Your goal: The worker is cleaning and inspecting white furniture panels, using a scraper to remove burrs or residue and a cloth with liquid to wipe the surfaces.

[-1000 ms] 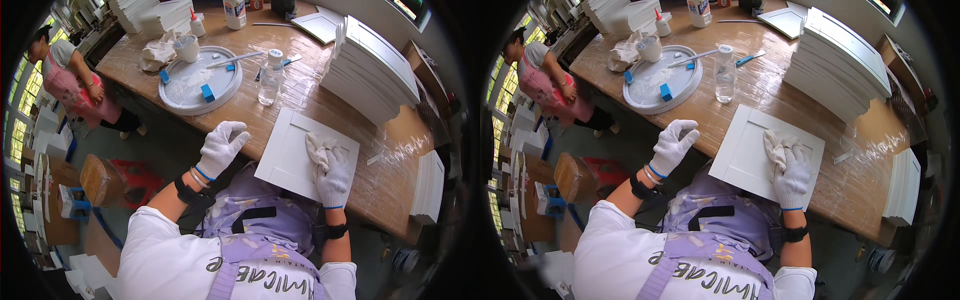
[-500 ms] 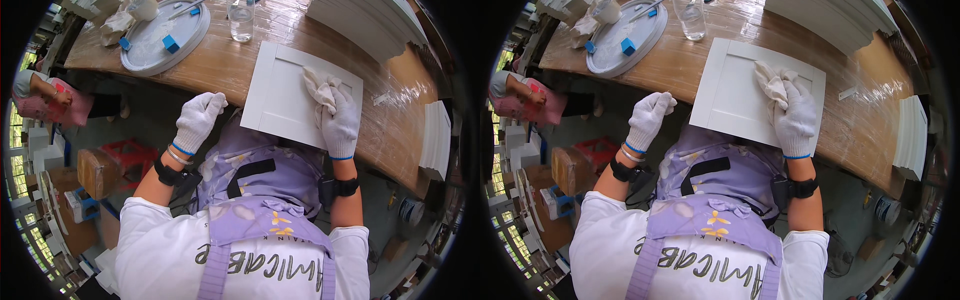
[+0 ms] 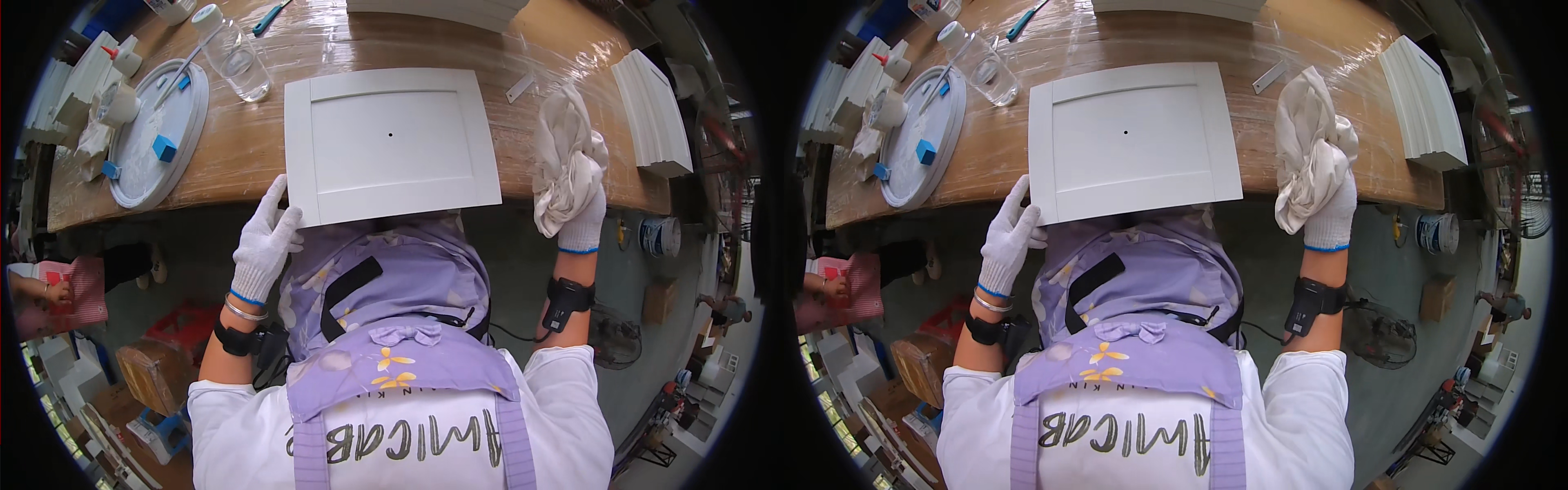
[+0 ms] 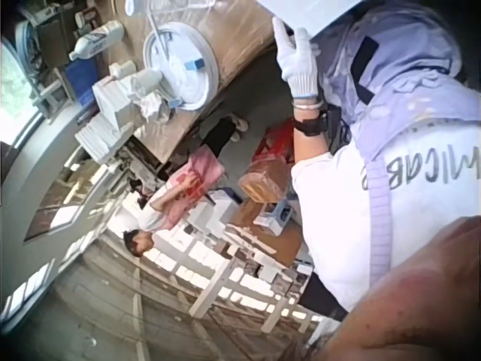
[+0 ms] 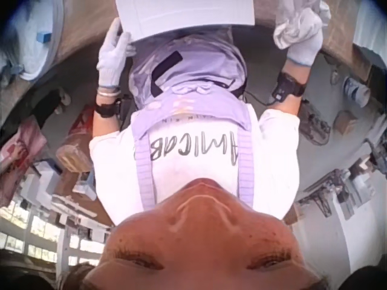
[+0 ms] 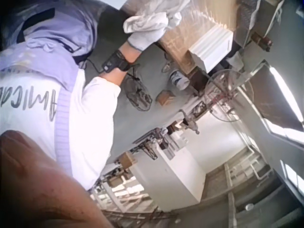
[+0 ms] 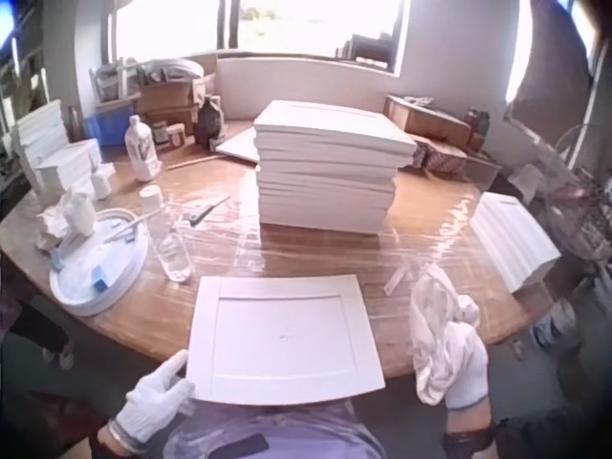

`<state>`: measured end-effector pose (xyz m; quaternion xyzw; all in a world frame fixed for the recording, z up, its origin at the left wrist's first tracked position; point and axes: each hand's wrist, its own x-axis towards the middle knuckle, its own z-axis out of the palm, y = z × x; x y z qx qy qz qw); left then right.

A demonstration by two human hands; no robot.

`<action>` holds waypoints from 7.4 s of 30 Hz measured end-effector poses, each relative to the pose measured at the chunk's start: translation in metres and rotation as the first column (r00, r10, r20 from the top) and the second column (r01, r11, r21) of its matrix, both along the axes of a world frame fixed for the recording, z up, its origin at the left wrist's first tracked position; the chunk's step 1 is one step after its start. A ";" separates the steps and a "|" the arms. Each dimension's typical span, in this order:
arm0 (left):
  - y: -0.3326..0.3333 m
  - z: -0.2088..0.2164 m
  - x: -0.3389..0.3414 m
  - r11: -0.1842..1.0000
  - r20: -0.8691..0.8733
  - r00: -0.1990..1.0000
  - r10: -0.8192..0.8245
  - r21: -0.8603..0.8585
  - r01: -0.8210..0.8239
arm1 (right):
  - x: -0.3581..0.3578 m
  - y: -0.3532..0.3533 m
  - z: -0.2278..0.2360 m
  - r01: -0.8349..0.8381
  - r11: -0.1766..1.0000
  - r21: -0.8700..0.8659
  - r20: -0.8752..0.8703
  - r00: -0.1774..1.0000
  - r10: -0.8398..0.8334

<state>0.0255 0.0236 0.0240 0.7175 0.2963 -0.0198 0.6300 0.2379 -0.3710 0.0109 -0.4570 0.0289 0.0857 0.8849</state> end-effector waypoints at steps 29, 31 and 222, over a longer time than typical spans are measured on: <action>0.124 0.002 0.188 0.676 0.550 0.830 0.090 0.579 -0.456 | 0.041 -0.026 -0.040 0.300 0.842 -0.448 0.212 0.951 -0.226; 0.107 0.009 0.194 0.744 0.549 0.827 0.119 0.502 -0.440 | 0.043 -0.033 -0.045 0.299 0.805 -0.513 0.197 0.953 -0.229; 0.050 -0.033 0.102 0.412 0.352 0.706 -0.615 0.906 -0.093 | -0.110 0.248 -0.006 0.554 0.220 -0.803 0.466 0.354 0.811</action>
